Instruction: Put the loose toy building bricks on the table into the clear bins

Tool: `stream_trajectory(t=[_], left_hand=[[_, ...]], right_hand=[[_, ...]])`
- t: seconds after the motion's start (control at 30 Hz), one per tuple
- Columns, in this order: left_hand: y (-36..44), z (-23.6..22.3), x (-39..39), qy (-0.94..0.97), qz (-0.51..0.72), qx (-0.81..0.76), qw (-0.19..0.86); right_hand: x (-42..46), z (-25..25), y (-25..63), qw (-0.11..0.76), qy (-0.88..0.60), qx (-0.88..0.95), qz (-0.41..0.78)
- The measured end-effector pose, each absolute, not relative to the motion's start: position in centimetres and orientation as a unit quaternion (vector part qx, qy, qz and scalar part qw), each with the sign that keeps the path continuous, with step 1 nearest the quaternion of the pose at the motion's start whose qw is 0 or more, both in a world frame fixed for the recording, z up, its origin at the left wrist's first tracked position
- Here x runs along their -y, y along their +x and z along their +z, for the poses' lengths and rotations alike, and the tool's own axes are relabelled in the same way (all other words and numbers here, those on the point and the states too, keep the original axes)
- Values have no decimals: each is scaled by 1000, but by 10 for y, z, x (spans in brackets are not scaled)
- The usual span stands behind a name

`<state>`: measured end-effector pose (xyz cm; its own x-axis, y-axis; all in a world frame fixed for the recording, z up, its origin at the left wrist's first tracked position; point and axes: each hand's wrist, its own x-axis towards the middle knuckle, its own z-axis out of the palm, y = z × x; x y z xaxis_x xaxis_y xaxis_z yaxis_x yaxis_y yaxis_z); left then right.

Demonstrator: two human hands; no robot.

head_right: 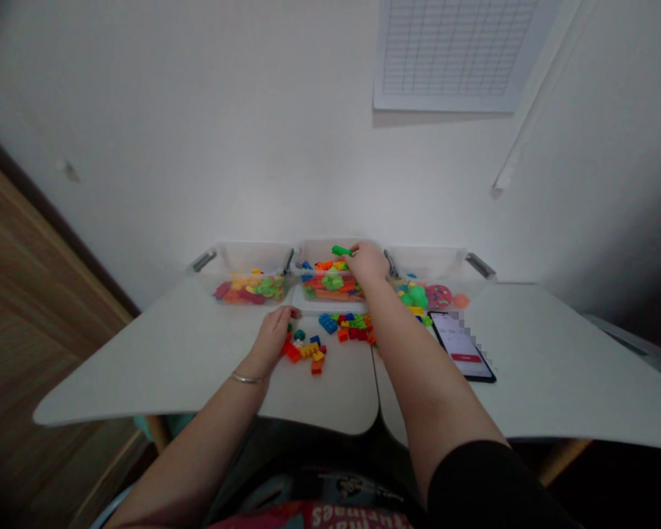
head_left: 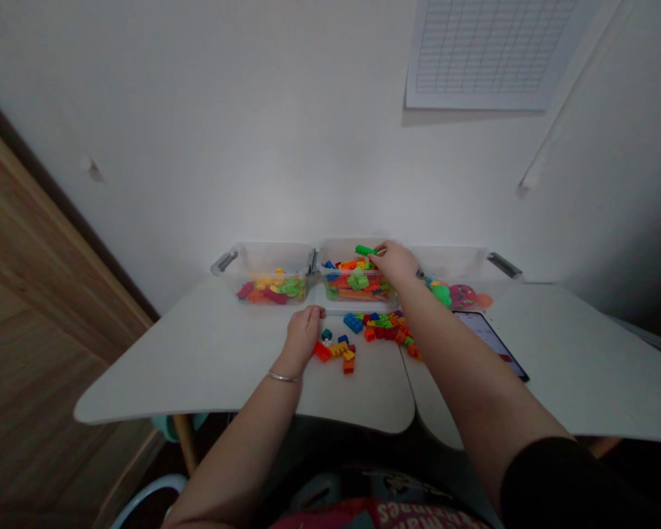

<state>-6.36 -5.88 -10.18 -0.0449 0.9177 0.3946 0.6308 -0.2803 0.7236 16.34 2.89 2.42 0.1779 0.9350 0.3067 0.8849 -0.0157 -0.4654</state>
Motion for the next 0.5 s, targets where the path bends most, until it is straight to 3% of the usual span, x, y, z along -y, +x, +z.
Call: stream_trajectory(t=[0.27,0.5], left_hand=[[-63,-102,59,671,410,-601,144],[-61,-98,61,672,400,-606,144]], right_hand=[[-32,20,169,270,-692,665,72],[-30,11,171,498,-574,644,92]])
